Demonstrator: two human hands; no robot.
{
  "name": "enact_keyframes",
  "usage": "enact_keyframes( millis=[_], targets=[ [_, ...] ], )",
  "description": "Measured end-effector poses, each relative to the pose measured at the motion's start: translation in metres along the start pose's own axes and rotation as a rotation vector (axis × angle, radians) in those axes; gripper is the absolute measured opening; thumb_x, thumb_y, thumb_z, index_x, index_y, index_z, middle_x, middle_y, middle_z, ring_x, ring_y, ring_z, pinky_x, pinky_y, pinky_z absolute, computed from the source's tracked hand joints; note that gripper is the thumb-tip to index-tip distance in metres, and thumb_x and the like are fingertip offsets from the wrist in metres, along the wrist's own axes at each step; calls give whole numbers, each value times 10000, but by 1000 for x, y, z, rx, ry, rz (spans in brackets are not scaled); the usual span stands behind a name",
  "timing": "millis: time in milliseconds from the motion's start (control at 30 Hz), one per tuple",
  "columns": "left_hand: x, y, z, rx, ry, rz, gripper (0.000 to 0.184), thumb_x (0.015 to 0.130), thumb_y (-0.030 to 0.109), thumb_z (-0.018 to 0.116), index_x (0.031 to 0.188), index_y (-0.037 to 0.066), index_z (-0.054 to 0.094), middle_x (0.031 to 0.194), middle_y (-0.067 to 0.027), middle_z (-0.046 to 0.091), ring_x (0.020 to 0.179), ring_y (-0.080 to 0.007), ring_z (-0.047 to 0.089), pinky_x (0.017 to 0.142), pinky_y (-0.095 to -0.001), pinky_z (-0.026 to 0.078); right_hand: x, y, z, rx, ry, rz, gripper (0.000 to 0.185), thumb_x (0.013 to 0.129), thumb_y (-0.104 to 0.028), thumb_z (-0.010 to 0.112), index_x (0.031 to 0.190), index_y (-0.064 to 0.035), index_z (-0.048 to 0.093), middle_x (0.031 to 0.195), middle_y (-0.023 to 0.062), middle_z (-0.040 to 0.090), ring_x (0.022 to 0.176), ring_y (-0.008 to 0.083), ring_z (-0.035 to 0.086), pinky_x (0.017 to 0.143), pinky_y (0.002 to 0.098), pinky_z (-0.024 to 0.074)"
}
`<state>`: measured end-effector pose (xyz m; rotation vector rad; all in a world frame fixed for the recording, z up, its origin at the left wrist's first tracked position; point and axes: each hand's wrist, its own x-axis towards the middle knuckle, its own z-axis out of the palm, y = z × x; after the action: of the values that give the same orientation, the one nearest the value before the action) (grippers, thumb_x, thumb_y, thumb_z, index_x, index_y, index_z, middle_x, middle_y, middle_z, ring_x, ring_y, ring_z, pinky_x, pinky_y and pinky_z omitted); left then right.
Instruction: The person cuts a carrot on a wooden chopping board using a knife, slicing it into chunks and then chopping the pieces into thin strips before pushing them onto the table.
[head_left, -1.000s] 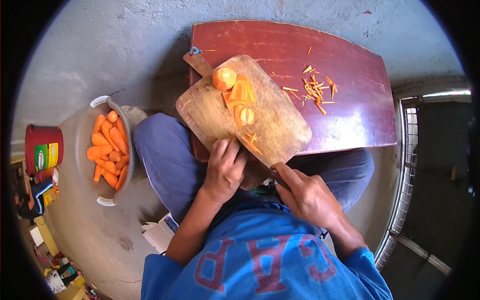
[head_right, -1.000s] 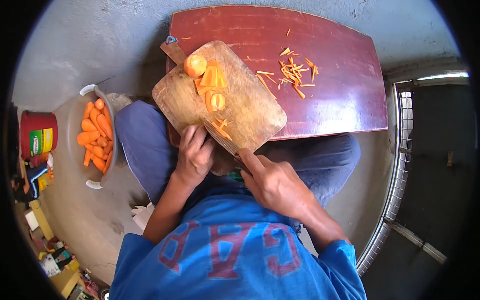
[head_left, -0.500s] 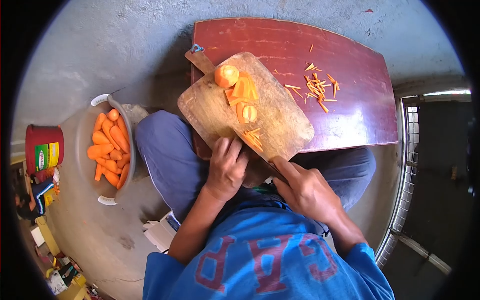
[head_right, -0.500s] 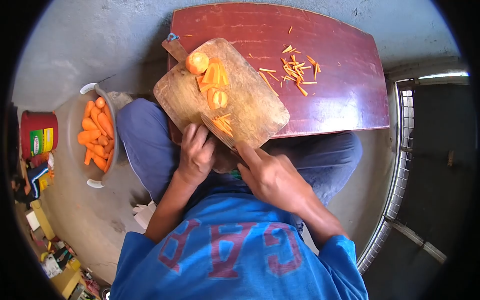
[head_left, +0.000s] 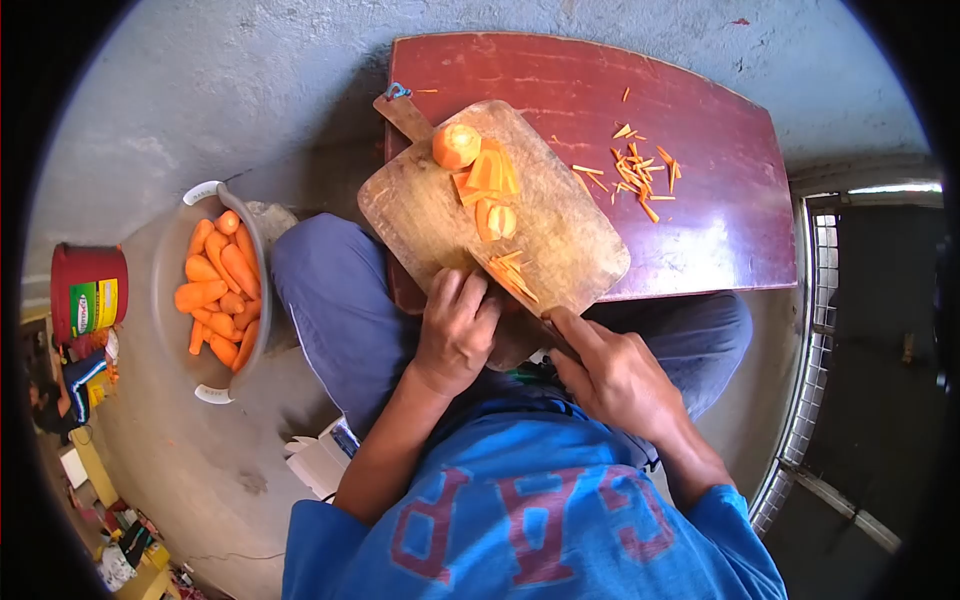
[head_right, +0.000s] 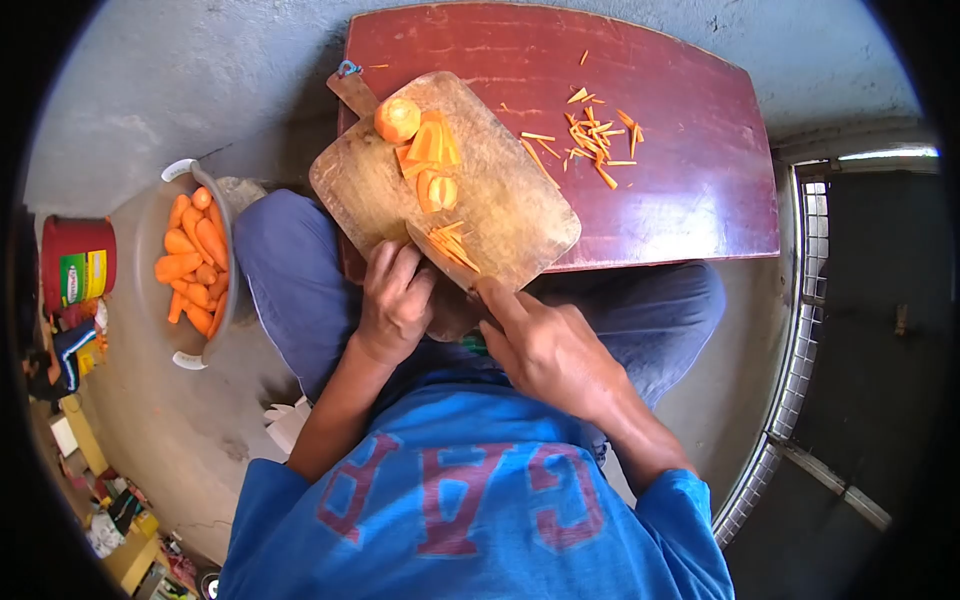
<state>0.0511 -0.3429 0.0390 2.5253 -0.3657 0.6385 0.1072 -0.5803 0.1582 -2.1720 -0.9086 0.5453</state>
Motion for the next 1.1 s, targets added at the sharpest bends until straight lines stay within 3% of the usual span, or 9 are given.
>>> enact_keyframes(
  millis=[600, 900, 1100],
  targets=[
    [-2, 0, -2, -10, 2, 2, 139, 856, 46, 705, 949, -52, 735, 1134, -220, 646, 996, -420, 635, 961, -559, 588, 0, -8, -2, 55, -33, 61, 425, 1065, -86, 755, 1453, 6, 607, 1114, 319, 762, 934, 561, 750, 750, 598, 612],
    [-5, 0, 2, -32, 46, -11, 83, 853, 31, 708, 893, -41, 698, 1096, -207, 632, 970, -415, 620, 941, -553, 586, 1, -9, 1, 22, -29, 36, 483, 1062, -81, 758, 1503, 9, 584, 1115, 313, 766, 948, 564, 753, 749, 591, 610],
    [-8, -2, 2, -15, -11, -28, 99, 850, 11, 713, 920, -57, 725, 1152, -209, 663, 987, -412, 627, 946, -547, 586, 7, -2, 7, 30, -26, 30, 512, 1050, -61, 766, 1519, 12, 575, 1073, 305, 765, 931, 559, 752, 753, 588, 614]
  ],
)
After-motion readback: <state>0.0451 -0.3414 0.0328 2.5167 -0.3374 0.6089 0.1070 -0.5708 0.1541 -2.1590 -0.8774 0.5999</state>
